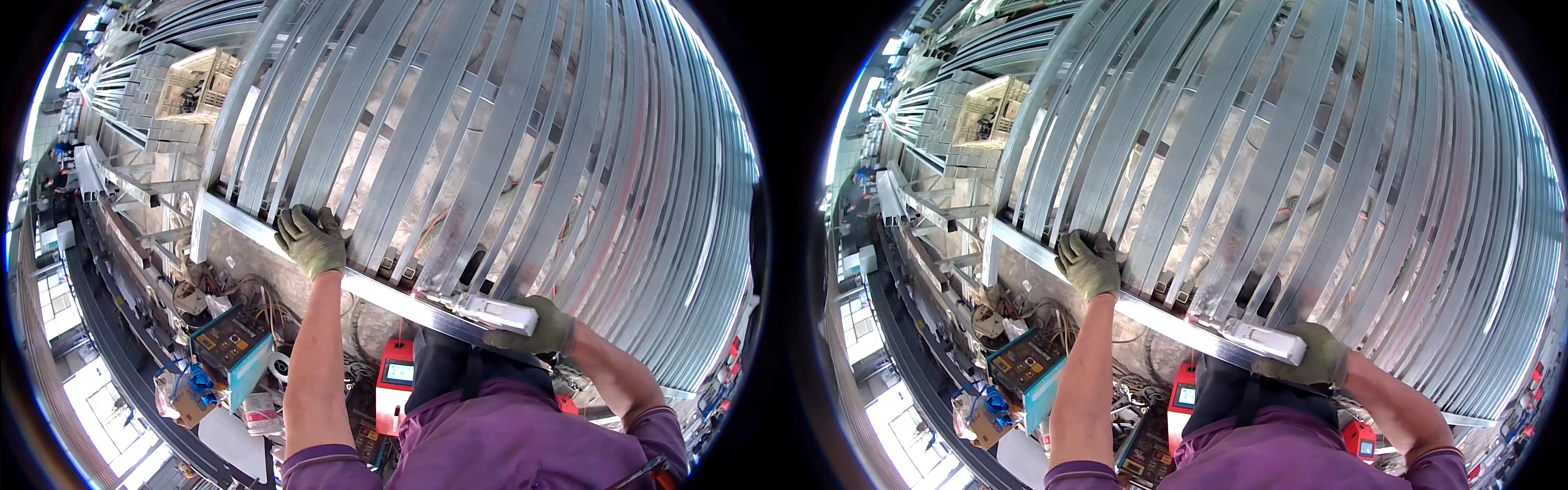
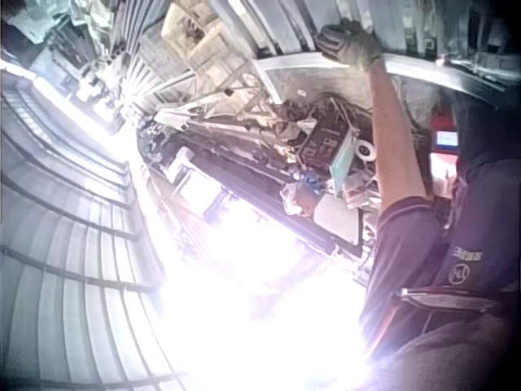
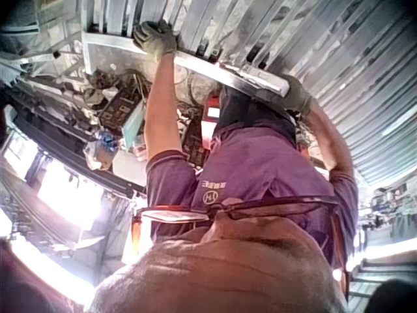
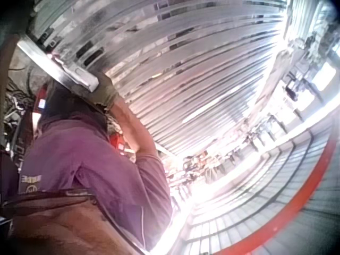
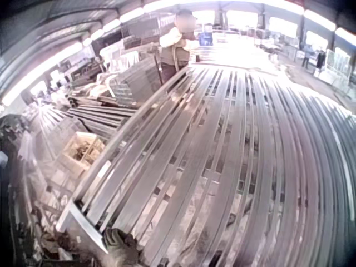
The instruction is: The person welds a metal frame using a handheld welding tool. They repeatedly position the tool at intersections of vertical and horizontal bars, creating bright sparks as they weld each joint.
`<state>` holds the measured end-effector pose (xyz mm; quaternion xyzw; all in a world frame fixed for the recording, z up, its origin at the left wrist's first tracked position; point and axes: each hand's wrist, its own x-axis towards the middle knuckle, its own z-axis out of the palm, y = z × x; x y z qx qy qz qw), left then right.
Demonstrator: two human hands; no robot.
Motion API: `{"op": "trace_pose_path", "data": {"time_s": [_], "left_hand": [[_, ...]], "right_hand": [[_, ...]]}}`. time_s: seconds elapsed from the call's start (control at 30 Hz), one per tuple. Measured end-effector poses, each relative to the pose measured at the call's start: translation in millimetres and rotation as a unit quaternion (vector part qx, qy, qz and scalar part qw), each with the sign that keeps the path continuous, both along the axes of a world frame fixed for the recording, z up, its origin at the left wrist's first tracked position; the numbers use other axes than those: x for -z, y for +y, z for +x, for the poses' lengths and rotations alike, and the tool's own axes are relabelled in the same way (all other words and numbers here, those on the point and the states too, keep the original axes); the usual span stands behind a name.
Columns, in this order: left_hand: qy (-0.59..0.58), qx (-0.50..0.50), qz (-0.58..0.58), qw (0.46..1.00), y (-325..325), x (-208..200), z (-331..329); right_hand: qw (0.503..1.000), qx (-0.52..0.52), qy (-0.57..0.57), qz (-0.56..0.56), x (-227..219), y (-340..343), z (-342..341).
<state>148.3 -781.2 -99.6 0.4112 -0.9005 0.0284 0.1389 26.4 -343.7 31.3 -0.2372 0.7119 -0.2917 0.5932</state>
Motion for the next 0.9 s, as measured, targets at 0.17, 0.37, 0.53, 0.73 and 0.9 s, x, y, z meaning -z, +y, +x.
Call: {"op": "trace_pose_path", "data": {"time_s": [0.17, 0.37, 0.53, 0.73, 0.9], "left_hand": [[-0.018, -0.006, -0.008, 1.0, -0.7, 1.0, 0.7], [-0.03, -0.01, 0.02, 0.999, 3.2, -5.9, -3.1], [-0.041, -0.004, 0.038, 0.998, -1.3, 0.3, 3.2], [-0.059, 0.008, 0.076, 0.995, -5.8, -11.6, 9.0], [0.035, 0.183, 0.247, 0.951, 6.0, -72.5, -39.8]], "right_hand": [[0.986, 0.072, 0.063, -0.136, -3.6, 47.2, -7.9], [0.955, 0.12, 0.159, -0.218, -0.2, 55.7, 2.6], [0.978, 0.111, 0.122, -0.125, -14.8, 38.8, 16.2], [0.991, 0.117, 0.042, -0.047, -27.5, 22.7, 20.5], [0.993, 0.104, 0.05, -0.017, -42.0, 13.2, 16.4]]}}
